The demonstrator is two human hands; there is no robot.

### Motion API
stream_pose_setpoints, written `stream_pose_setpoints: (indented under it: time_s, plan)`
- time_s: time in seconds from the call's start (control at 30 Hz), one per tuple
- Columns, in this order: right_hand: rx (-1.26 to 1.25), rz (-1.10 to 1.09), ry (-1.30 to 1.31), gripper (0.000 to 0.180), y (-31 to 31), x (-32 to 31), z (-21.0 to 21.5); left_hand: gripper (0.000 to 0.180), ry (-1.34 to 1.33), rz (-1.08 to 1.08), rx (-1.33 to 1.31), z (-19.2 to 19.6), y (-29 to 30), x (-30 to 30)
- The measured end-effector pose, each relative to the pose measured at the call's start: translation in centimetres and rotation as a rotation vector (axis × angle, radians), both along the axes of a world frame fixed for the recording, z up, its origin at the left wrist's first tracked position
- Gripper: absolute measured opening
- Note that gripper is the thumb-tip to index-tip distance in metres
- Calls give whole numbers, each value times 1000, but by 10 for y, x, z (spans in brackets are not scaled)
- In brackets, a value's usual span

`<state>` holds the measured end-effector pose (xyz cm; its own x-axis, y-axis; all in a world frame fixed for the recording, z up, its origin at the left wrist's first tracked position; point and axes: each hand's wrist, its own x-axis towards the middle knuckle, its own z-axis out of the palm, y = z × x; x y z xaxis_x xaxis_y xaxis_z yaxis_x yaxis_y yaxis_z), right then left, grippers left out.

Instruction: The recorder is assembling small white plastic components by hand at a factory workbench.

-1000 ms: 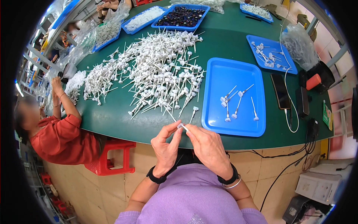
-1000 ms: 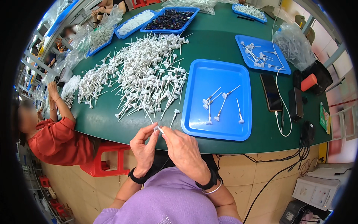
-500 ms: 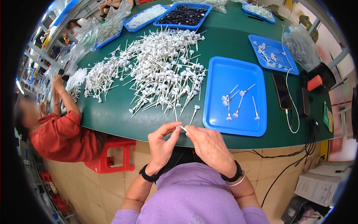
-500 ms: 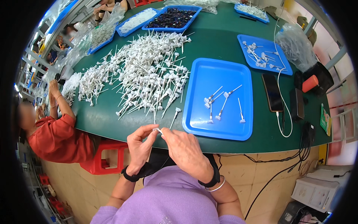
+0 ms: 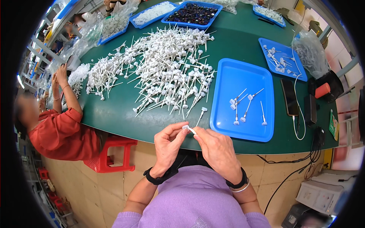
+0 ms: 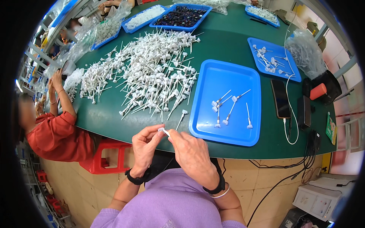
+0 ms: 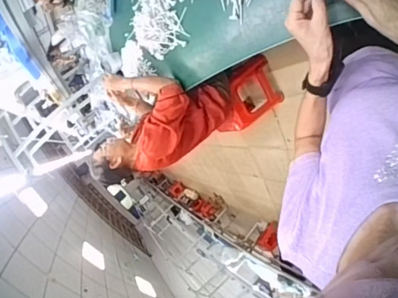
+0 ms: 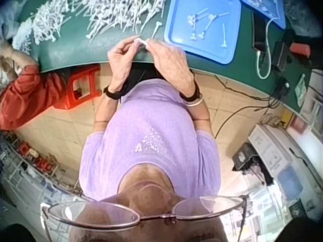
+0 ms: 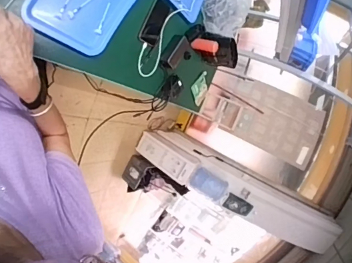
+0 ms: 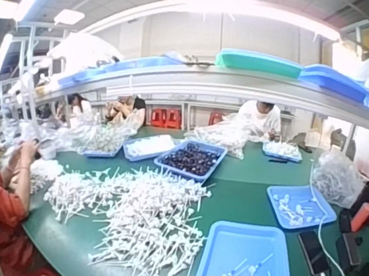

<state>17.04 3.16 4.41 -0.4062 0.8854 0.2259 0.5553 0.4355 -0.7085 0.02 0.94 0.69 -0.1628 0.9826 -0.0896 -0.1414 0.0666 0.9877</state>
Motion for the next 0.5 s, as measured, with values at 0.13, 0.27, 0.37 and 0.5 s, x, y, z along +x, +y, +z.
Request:
stream_pose_setpoints:
  time_s: [0.13,0.27,0.37,0.5]
  plan:
    - [11,2,1,12,1,-2,-2,24,109,27,44,0,-1,3]
    - [-19,-26,-12,14,0,-4,-2,24,202,53,64,1,-1,5]
    - [-39,-38,-8,15,-1,-5,-3,24,292,80,103,2,-1,6]
    - [-49,-42,-20,13,-1,-6,-2,24,337,97,141,0,-2,7]
